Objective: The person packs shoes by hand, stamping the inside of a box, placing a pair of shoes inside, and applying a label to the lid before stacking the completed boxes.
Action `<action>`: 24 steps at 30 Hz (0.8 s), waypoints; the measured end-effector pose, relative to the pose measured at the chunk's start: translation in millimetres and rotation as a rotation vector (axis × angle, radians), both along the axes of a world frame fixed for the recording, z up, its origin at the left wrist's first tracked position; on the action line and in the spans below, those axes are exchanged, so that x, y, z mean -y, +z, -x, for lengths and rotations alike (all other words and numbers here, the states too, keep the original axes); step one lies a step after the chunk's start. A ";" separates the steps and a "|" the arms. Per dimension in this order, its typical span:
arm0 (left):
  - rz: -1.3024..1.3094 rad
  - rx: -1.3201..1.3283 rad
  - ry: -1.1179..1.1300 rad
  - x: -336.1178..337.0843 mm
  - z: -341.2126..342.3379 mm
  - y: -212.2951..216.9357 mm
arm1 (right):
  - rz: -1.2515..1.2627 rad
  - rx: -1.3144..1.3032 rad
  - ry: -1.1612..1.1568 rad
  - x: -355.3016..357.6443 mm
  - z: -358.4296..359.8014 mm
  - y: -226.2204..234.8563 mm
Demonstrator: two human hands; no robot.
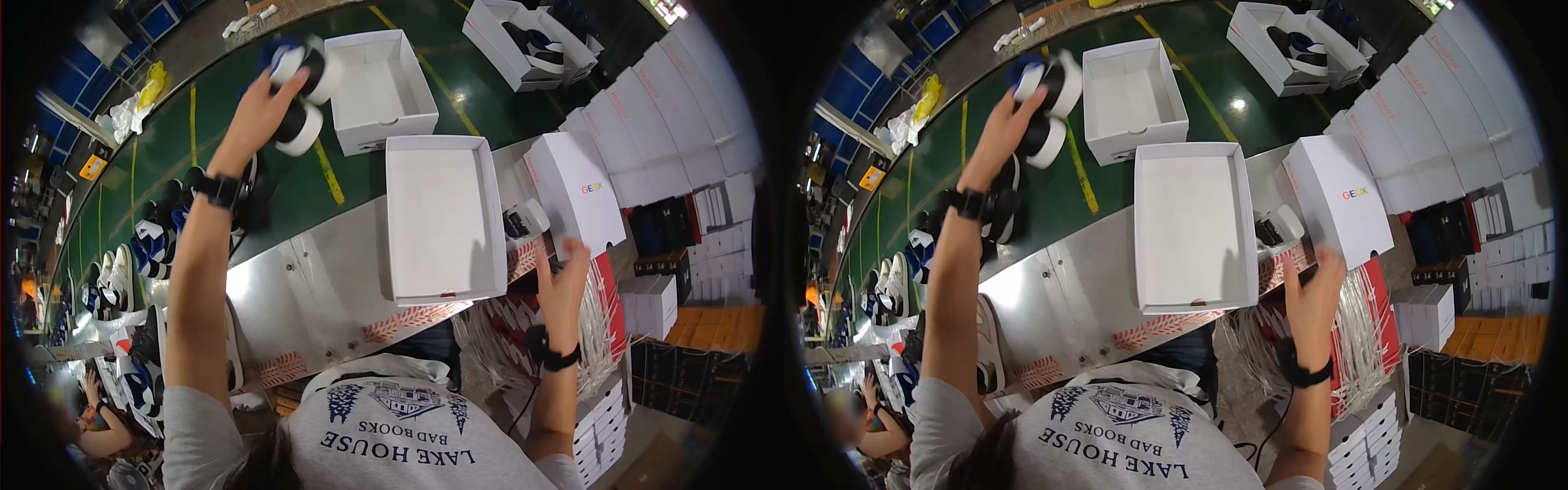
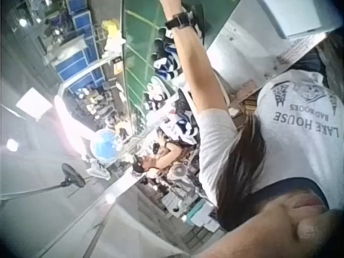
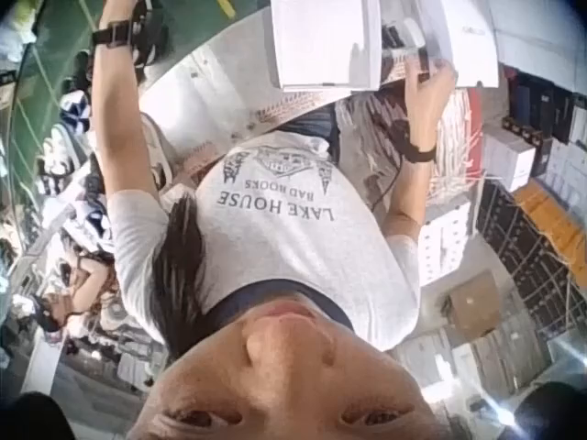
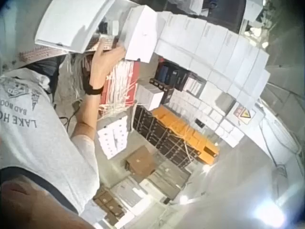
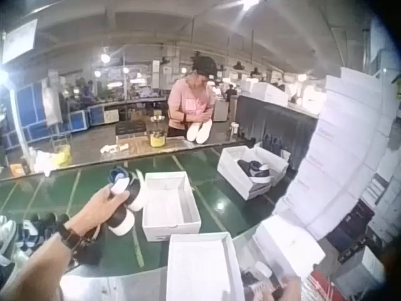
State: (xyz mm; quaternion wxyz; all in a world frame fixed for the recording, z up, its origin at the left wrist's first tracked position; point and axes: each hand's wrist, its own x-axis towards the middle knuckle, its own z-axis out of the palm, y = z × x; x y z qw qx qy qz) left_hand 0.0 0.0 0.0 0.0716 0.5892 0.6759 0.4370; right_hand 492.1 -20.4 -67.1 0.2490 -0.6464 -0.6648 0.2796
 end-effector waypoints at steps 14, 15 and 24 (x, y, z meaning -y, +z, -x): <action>0.384 0.312 0.011 -148.3 -91.7 -32.8 | -0.289 0.227 0.571 -67.2 41.9 41.4; 0.334 0.294 -0.023 -134.6 -98.3 -21.6 | -0.212 0.162 0.691 -54.7 51.0 56.3; 0.883 0.598 -0.091 120.8 -171.6 -61.6 | -0.056 -0.117 1.095 -2.1 92.2 22.8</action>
